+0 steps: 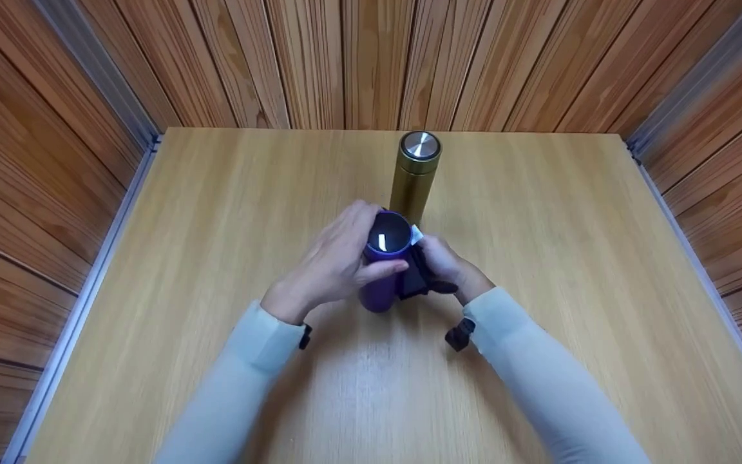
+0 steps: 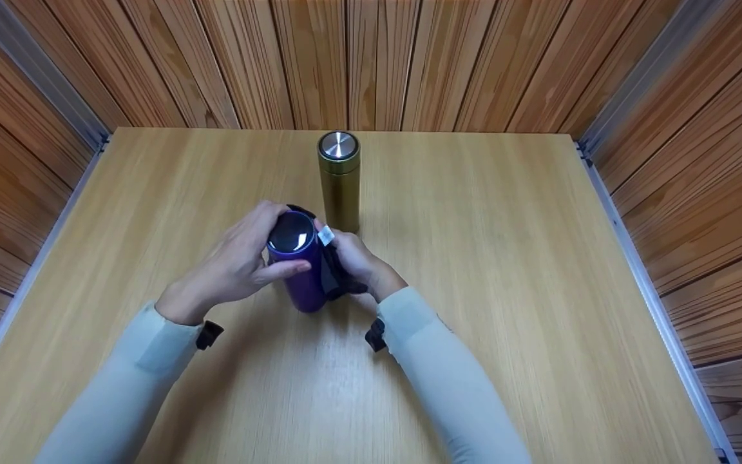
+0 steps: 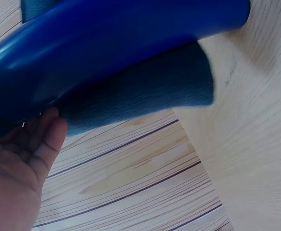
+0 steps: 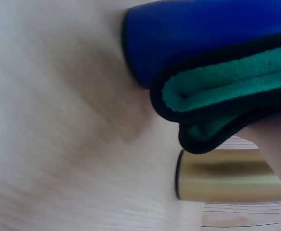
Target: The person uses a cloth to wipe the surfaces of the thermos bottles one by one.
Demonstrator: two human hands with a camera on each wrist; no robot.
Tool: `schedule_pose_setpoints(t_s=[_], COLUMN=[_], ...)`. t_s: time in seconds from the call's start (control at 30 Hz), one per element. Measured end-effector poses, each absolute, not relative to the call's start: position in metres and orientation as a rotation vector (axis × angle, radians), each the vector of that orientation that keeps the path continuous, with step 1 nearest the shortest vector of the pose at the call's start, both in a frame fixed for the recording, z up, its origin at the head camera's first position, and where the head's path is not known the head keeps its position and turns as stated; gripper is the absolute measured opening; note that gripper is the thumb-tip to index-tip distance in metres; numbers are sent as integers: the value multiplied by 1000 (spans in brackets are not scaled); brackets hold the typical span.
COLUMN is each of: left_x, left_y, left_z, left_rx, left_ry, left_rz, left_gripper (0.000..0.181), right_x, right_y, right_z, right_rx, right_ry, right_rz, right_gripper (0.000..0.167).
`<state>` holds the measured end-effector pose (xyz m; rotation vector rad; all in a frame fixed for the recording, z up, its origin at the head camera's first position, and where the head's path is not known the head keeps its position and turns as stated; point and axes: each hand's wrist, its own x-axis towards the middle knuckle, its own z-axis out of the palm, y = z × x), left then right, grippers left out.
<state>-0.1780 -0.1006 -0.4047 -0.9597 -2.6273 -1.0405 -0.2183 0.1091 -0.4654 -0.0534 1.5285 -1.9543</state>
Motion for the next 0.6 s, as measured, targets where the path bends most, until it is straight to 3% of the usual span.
schedule_pose_setpoints(t_s=[0.2, 0.43, 0.6], left_x=[-179, -180, -180], left_y=[-100, -99, -98], left_z=[-405, -405, -405], left_rx=[-967, -991, -992], left_ry=[-2634, -2609, -2609], left_rz=[-1035, -1024, -1035], left_gripper=[67, 68, 67], right_x=[-216, -209, -201], right_y=[101, 95, 105], right_z=[-473, -477, -466], right_rx=[77, -144, -136], right_ry=[1730, 1789, 1623], right_rz=[-2009, -2194, -2235], right_gripper=[40, 50, 54])
